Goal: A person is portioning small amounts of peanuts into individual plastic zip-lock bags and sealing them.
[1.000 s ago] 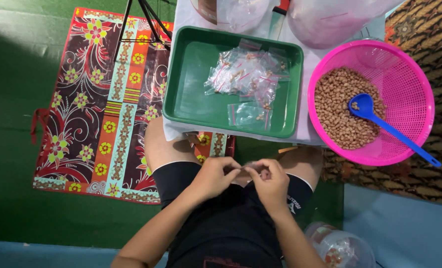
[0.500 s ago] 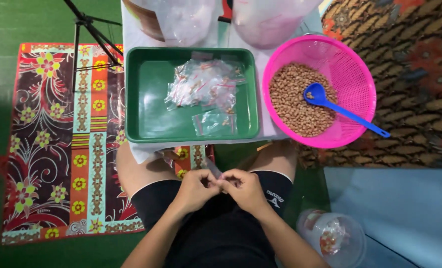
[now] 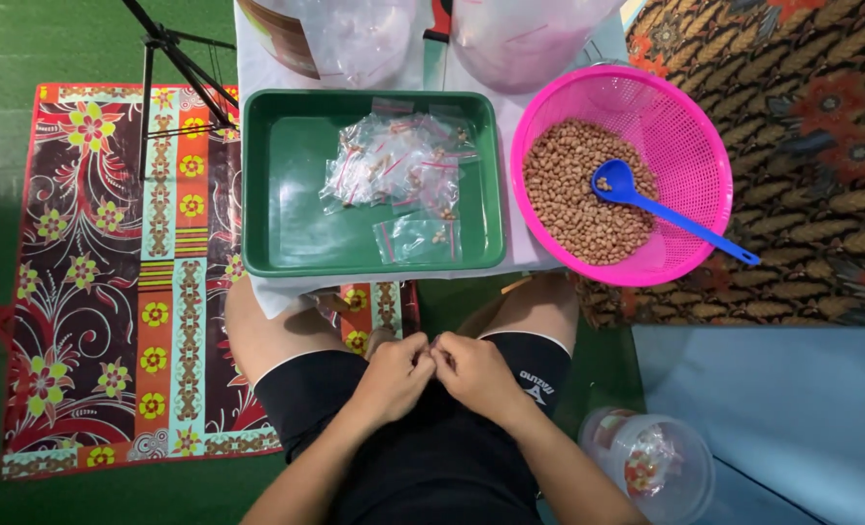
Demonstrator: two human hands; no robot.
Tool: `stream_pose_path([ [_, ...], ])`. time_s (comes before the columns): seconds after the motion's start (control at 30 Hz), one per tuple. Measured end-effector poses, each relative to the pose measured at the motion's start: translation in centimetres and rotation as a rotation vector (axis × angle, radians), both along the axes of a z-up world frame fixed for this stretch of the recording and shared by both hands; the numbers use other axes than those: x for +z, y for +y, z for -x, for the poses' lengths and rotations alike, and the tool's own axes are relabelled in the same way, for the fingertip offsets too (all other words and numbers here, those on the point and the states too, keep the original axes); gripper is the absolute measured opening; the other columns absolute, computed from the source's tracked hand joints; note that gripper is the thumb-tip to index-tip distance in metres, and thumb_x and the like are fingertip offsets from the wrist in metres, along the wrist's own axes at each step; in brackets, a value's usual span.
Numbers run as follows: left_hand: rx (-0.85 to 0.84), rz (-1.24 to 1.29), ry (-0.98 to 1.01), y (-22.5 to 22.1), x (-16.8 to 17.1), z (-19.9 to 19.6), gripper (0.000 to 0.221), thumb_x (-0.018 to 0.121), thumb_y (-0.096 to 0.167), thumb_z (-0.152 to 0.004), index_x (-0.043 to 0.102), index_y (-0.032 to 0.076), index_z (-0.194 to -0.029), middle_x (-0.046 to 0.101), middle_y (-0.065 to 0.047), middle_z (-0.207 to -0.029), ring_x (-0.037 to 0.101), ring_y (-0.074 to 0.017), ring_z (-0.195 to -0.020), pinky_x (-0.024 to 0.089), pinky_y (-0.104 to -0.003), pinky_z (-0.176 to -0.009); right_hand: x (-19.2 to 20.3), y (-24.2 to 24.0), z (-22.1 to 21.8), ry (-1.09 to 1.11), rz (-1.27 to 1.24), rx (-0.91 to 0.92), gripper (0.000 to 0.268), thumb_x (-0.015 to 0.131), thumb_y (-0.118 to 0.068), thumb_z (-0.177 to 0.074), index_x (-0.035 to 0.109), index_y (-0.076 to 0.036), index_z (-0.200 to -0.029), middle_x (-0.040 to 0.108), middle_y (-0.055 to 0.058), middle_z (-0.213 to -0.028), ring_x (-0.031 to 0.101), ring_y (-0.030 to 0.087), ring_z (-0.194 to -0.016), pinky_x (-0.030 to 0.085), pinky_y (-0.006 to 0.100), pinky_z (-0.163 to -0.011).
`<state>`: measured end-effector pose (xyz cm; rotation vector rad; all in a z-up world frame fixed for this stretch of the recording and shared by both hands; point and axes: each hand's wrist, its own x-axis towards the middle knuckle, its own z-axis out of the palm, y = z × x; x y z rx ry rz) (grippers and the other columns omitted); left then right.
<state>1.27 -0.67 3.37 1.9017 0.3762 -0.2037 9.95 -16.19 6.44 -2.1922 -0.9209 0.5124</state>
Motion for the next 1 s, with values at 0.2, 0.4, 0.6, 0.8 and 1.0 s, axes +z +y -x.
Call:
stream_pose_path([
  [0.2, 0.081, -0.13, -0.038, -1.0, 0.4, -0.2, 0.026, 0.053, 0.028, -0.094, 0.058, 0.009, -0.077, 0.059, -0.021, -0.061, 0.062, -0.0372, -0.06, 0.051, -0.043, -0.057, -1.3, -0.3, -0.6, -0.137, -0.037, 0.061, 0.029, 0.061, -0.018, -0.096, 0.053, -0.013, -0.069, 0.055, 0.007, -0.052, 0.062, 0.029, -0.05, 0.05, 0.032, -0.049],
  [0.4, 0.17, -0.09, 0.001, -1.0, 1.6, -0.4, 0.026, 0.051, 0.026, -0.09, 0.056, 0.007, -0.072, 0.055, -0.021, -0.059, 0.059, -0.033, -0.06, 0.05, -0.041, -0.058, -1.0, 0.4, -0.2, -0.247, -0.089, 0.074, 0.025, 0.063, -0.017, -0.092, 0.051, -0.014, -0.07, 0.054, 0.007, -0.054, 0.063, 0.029, -0.054, 0.052, 0.034, -0.049],
  [0.6, 0.119, -0.196, 0.027, -0.6, -0.3, 0.2, 0.019, 0.054, 0.024, -0.088, 0.054, 0.009, -0.076, 0.052, -0.018, -0.063, 0.062, -0.0385, -0.065, 0.053, -0.043, -0.063, -2.8, -0.5, 0.0, -0.206, 0.019, 0.021, 0.028, 0.065, -0.026, -0.092, 0.053, -0.017, -0.069, 0.058, 0.008, -0.054, 0.067, 0.029, -0.055, 0.053, 0.036, -0.05],
  [0.8, 0.059, 0.147, 0.063, 0.4, -0.7, 0.0, 0.02, 0.071, 0.007, -0.085, 0.06, 0.008, -0.103, 0.07, -0.019, -0.087, 0.077, -0.0333, -0.078, 0.062, -0.039, -0.072, -1.0, -0.1, 0.1, -0.074, 0.069, 0.078, 0.028, 0.06, -0.03, -0.098, 0.06, -0.015, -0.074, 0.065, 0.01, -0.061, 0.07, 0.032, -0.062, 0.055, 0.039, -0.054],
  [1.0, 0.057, -0.353, 0.007, -1.3, -1.2, -0.5, 0.016, 0.07, 0.012, -0.084, 0.061, 0.009, -0.096, 0.064, -0.018, -0.088, 0.068, -0.0413, -0.09, 0.058, -0.051, -0.078, -6.6, -0.5, 0.6, -0.288, 0.057, -0.012, 0.027, 0.069, -0.027, -0.085, 0.054, -0.019, -0.064, 0.059, 0.005, -0.052, 0.065, 0.027, -0.051, 0.052, 0.036, -0.048],
])
